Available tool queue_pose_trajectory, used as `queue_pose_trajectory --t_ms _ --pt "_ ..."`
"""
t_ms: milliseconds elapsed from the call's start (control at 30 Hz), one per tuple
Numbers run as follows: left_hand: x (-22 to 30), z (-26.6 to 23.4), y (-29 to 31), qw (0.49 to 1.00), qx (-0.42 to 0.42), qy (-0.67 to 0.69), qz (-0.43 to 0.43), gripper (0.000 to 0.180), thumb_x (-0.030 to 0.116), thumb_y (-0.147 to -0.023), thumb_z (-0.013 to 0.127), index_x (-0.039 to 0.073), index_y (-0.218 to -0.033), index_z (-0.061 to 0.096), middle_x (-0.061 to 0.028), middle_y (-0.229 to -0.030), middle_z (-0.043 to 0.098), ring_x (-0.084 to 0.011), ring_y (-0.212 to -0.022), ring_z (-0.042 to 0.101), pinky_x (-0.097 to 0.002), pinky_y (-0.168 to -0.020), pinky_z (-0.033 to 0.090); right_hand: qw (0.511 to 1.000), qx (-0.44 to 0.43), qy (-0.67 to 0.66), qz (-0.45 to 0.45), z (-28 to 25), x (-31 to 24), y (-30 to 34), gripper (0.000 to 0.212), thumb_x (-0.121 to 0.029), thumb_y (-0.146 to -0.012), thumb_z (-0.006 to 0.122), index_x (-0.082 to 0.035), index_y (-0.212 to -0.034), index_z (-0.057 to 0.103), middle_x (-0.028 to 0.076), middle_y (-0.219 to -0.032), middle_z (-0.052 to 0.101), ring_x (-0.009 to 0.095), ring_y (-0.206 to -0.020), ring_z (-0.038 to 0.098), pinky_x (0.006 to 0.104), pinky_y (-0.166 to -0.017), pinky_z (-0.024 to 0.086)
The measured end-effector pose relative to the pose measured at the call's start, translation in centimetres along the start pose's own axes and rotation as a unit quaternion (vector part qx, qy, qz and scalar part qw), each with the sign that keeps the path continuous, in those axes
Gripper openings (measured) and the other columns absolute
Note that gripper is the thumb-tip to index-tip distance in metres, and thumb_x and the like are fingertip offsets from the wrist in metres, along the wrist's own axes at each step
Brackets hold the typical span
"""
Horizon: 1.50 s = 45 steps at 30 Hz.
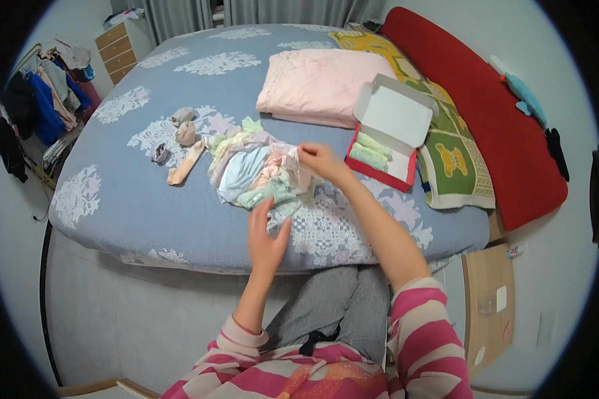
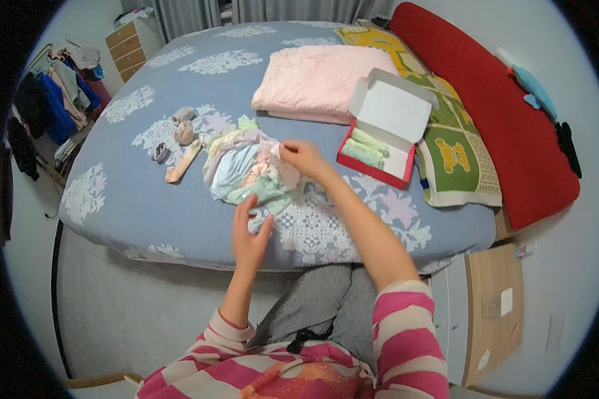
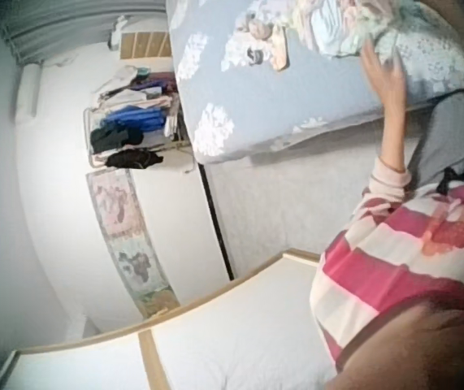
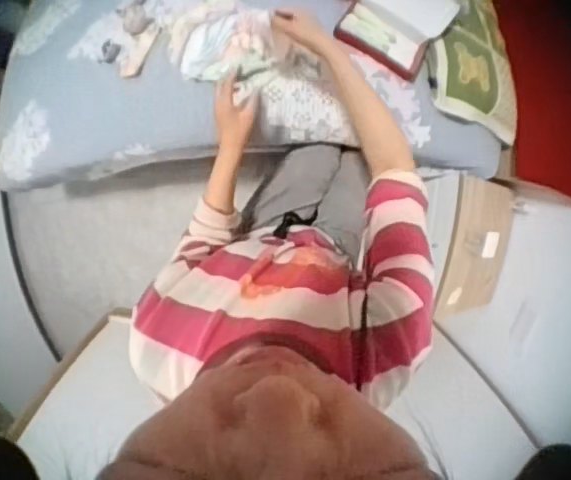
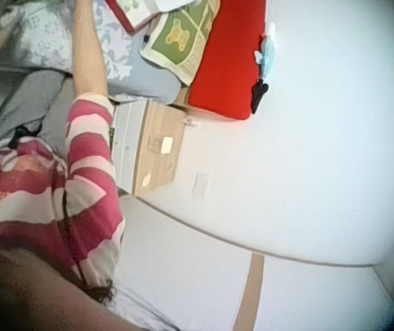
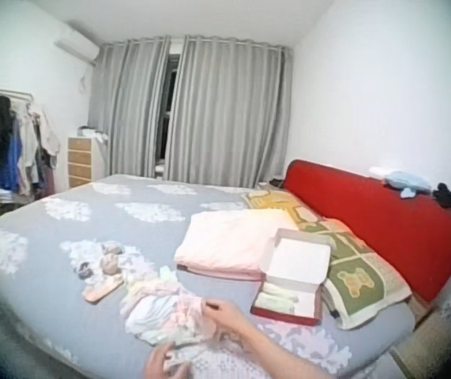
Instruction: The person sits on the floor in front of a bed and folds several small pieces of pastel-colored clothing by hand. They place each folded item into a red and white box positioned on the bed. The person handles the items one at a time, smoothing and folding them before stacking them inside the box.
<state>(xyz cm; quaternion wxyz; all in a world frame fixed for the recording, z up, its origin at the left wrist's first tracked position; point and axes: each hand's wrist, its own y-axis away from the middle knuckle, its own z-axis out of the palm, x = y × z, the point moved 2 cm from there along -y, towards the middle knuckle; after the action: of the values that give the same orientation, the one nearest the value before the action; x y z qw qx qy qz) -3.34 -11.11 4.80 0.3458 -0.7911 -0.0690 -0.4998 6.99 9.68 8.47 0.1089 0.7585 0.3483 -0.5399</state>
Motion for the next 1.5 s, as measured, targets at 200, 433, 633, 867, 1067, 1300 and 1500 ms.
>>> queue_pose_trajectory --t_ms 200,433,633,867,1067,1300,1500 --pt "4.0 4.7 -1.1 0.995 -0.038 0.003 0.087 0.075 0.016 -0.075 0.077 0.006 -0.139 0.040 -0.0161 -0.133 0.048 -0.0272 -0.121 0.050 -0.0377 -0.098 0.043 0.984 0.027 -0.113 0.134 -3.1 -8.0 6.5 0.022 -0.025 -0.092 0.056 -0.006 -0.085 0.064 -0.006 -0.073 0.053 0.005 -0.064 0.046 0.0231 -0.057 0.038" --pt "7.0 6.6 1.2 0.984 -0.084 0.156 0.018 0.056 0.010 -0.081 0.070 0.006 -0.133 0.048 -0.0087 -0.117 0.058 -0.0175 -0.094 0.059 -0.0303 -0.084 0.049 0.961 0.153 -0.185 0.138 -7.1 -10.8 13.5 0.028 -0.028 -0.096 0.051 -0.003 -0.100 0.062 0.005 -0.091 0.064 0.012 -0.083 0.059 0.0272 -0.076 0.047" --pt "8.2 7.5 2.9 0.977 -0.121 0.172 0.038 0.046 0.017 -0.084 0.069 0.004 -0.125 0.053 -0.0098 -0.120 0.054 -0.0195 -0.098 0.057 -0.0318 -0.083 0.049 0.912 0.200 -0.323 0.153 -8.6 -9.2 17.9 0.028 -0.025 -0.096 0.053 0.000 -0.106 0.060 0.008 -0.099 0.065 0.016 -0.089 0.063 0.0304 -0.080 0.051" --pt "9.6 7.6 3.1 0.954 -0.147 0.259 -0.019 0.035 0.021 -0.093 0.057 0.002 -0.123 0.055 -0.0112 -0.121 0.054 -0.0201 -0.104 0.057 -0.0322 -0.087 0.048 0.926 0.192 -0.292 0.141 -9.5 -9.8 19.3 0.026 -0.027 -0.096 0.053 -0.003 -0.103 0.060 0.005 -0.091 0.064 0.013 -0.080 0.062 0.0281 -0.071 0.051" --pt "12.1 8.6 3.7 0.958 -0.168 0.225 0.066 0.051 0.021 -0.080 0.071 0.004 -0.125 0.053 -0.0118 -0.121 0.054 -0.0230 -0.105 0.056 -0.0349 -0.089 0.048 0.944 0.168 -0.254 0.127 -9.7 -11.0 20.1 0.026 -0.028 -0.096 0.054 -0.004 -0.102 0.061 0.002 -0.088 0.064 0.009 -0.074 0.061 0.0238 -0.067 0.050" --pt "8.0 10.2 3.3 0.946 -0.248 0.188 -0.093 0.033 0.007 -0.078 0.063 -0.001 -0.110 0.061 -0.0054 -0.093 0.062 -0.0163 -0.083 0.059 -0.0275 -0.076 0.047 0.951 0.195 -0.222 0.090 -12.1 -13.9 22.0 0.026 -0.028 -0.095 0.057 -0.004 -0.101 0.063 0.000 -0.084 0.064 0.007 -0.071 0.059 0.0230 -0.062 0.048" --pt "5.8 7.7 2.1 0.848 -0.276 0.350 -0.288 0.024 0.025 -0.090 0.064 0.002 -0.099 0.066 0.0021 -0.083 0.063 -0.0052 -0.073 0.056 -0.0202 -0.065 0.043 0.949 0.200 -0.206 0.127 -15.7 -13.3 24.1 0.024 -0.024 -0.092 0.061 -0.002 -0.099 0.064 0.003 -0.086 0.065 0.007 -0.071 0.060 0.0219 -0.062 0.049"
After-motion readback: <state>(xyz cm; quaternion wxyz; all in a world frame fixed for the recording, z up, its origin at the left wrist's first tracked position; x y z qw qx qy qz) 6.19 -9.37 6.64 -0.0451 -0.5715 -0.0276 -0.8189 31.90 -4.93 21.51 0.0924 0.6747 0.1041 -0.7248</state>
